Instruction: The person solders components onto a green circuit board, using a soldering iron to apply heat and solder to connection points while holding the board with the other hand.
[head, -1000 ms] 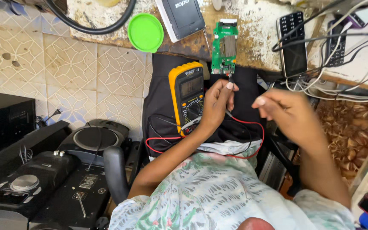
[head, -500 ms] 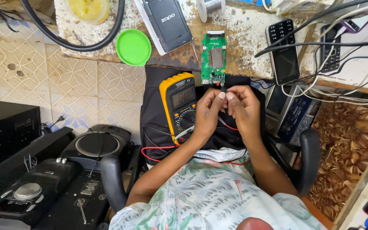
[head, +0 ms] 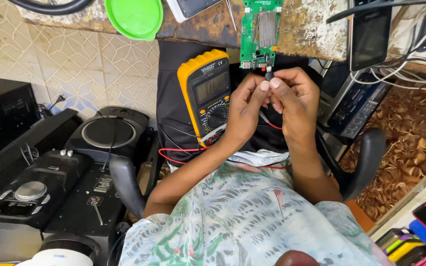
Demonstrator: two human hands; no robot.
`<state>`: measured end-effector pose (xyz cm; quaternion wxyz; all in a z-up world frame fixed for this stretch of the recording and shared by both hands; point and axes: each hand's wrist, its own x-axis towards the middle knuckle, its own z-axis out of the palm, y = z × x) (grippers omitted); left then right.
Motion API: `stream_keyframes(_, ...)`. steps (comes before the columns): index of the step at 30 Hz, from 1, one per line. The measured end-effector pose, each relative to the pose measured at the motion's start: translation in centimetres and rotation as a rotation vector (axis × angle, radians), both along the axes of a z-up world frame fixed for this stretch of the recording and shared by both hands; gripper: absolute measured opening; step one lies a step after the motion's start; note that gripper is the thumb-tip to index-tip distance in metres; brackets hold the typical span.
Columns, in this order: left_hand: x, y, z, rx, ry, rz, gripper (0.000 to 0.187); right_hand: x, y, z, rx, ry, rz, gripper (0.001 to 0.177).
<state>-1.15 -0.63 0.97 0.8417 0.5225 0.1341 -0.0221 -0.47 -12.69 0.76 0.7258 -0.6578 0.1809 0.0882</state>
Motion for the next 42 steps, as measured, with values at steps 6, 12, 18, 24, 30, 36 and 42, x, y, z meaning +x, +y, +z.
stream_keyframes(6,0.5,0.1,0.9,-0.022,0.018,0.009,0.03,0.1,0.2,-1.0,0.054,0.055,-0.074,0.027)
stream_keyframes(12,0.6,0.1,1.1,-0.029,0.053,-0.004,0.029,0.1,0.2,-0.8,0.079,0.113,-0.104,0.03)
stream_keyframes(18,0.5,0.1,1.2,-0.044,0.075,-0.018,0.029,0.2,-0.1,-0.9,0.085,0.152,-0.081,0.029)
stream_keyframes(24,0.3,0.0,1.0,-0.08,0.106,-0.032,0.029,0.3,-0.1,-0.6,0.095,0.17,-0.078,0.028)
stream_keyframes(30,0.2,-0.1,0.7,-0.084,0.112,-0.024,0.03,0.4,0.1,-0.5,0.082,0.156,-0.071,0.026)
stream_keyframes(36,0.2,0.0,0.8,-0.085,0.126,-0.027,0.03,0.3,0.0,-0.6,0.086,0.146,-0.066,0.025)
stream_keyframes(42,0.1,0.0,0.5,-0.063,0.128,-0.026,0.03,0.4,0.1,-0.6,0.072,0.15,-0.06,0.026)
